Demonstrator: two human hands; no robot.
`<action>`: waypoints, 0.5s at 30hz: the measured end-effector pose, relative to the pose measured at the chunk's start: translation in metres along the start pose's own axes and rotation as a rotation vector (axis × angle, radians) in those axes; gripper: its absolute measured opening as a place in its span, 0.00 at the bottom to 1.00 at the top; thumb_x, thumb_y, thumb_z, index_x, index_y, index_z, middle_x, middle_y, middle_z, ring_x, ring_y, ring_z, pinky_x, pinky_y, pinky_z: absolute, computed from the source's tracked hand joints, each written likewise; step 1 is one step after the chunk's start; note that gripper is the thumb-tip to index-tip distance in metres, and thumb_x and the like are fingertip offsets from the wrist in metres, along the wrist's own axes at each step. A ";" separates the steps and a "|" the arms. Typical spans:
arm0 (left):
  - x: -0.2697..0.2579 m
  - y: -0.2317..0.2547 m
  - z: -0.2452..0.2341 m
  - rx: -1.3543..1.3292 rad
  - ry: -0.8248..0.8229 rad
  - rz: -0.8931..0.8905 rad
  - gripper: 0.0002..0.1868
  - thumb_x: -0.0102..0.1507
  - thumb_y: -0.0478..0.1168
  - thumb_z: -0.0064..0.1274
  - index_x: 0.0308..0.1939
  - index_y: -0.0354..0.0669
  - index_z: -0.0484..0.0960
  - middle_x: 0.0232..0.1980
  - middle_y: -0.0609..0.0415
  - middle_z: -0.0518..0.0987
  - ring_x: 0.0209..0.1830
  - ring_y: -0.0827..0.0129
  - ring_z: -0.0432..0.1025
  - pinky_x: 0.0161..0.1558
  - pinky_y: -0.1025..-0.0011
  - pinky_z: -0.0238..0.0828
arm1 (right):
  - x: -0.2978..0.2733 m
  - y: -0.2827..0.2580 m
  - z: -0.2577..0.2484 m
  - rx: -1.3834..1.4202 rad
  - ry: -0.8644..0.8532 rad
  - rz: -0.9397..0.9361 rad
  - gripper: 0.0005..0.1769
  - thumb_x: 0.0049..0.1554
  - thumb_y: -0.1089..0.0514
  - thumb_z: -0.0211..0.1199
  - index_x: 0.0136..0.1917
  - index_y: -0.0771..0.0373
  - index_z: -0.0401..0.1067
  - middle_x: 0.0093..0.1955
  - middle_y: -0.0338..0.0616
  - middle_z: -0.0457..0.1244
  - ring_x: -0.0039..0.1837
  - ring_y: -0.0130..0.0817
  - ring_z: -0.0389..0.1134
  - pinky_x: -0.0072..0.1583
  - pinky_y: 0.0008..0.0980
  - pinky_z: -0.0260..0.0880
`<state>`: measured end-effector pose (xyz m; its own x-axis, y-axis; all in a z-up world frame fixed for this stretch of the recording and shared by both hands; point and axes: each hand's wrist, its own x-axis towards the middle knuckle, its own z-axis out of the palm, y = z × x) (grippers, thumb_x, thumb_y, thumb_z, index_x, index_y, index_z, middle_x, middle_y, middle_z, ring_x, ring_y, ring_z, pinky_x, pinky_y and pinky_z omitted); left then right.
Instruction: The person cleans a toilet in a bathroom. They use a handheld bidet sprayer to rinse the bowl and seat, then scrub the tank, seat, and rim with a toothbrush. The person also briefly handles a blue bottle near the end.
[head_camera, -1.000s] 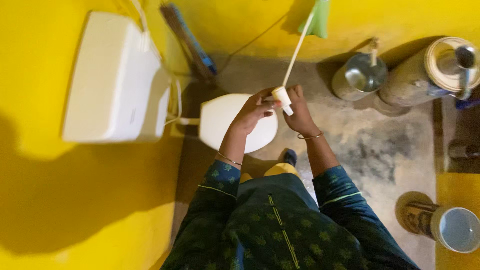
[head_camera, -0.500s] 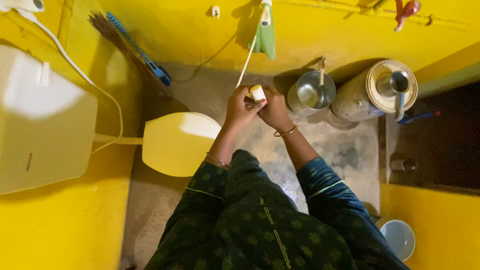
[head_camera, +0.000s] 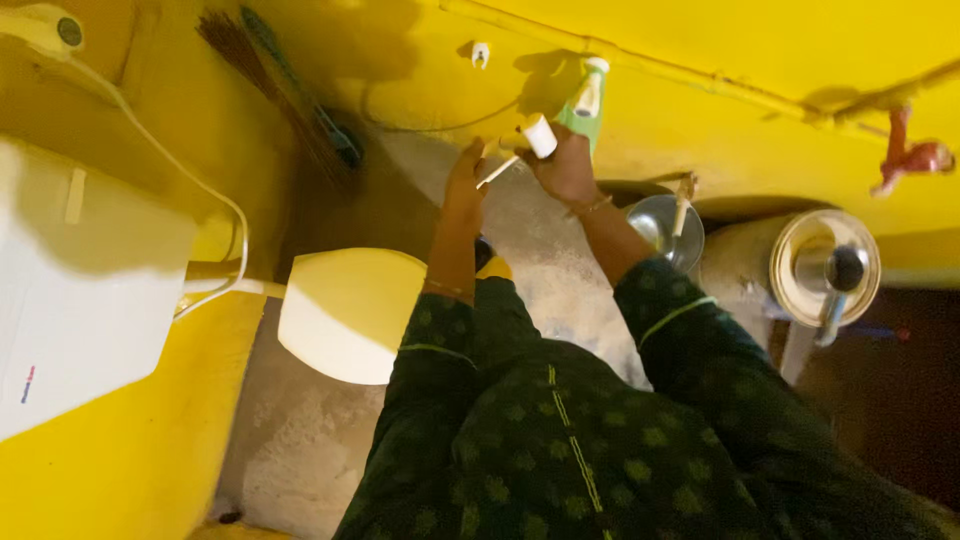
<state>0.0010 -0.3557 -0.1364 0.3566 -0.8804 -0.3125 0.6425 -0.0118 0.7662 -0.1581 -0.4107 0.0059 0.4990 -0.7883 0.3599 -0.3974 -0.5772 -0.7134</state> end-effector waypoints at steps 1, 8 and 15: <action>0.022 -0.002 -0.004 -0.100 0.016 -0.069 0.37 0.64 0.62 0.41 0.74 0.50 0.65 0.72 0.54 0.67 0.71 0.64 0.59 0.67 0.51 0.47 | 0.021 0.010 0.000 0.028 -0.005 0.029 0.19 0.54 0.56 0.76 0.57 0.63 0.78 0.47 0.51 0.73 0.47 0.39 0.75 0.50 0.37 0.74; 0.137 -0.003 -0.018 -0.320 -0.043 -0.239 0.47 0.67 0.68 0.32 0.78 0.36 0.58 0.82 0.47 0.57 0.82 0.60 0.49 0.74 0.51 0.40 | 0.179 0.080 0.023 -0.120 -0.206 -0.020 0.18 0.53 0.53 0.77 0.55 0.60 0.79 0.42 0.50 0.72 0.42 0.41 0.74 0.47 0.38 0.73; 0.199 -0.009 -0.051 -0.404 -0.056 0.070 0.38 0.70 0.61 0.37 0.75 0.38 0.64 0.76 0.46 0.66 0.76 0.55 0.57 0.72 0.50 0.45 | 0.259 0.175 0.080 -0.323 -0.240 -0.292 0.21 0.49 0.51 0.79 0.50 0.64 0.78 0.40 0.52 0.70 0.42 0.49 0.73 0.46 0.48 0.70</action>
<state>0.1005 -0.5070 -0.2346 0.3785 -0.8971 -0.2281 0.8365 0.2260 0.4993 -0.0368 -0.6994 -0.0740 0.7734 -0.5343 0.3410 -0.4139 -0.8332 -0.3666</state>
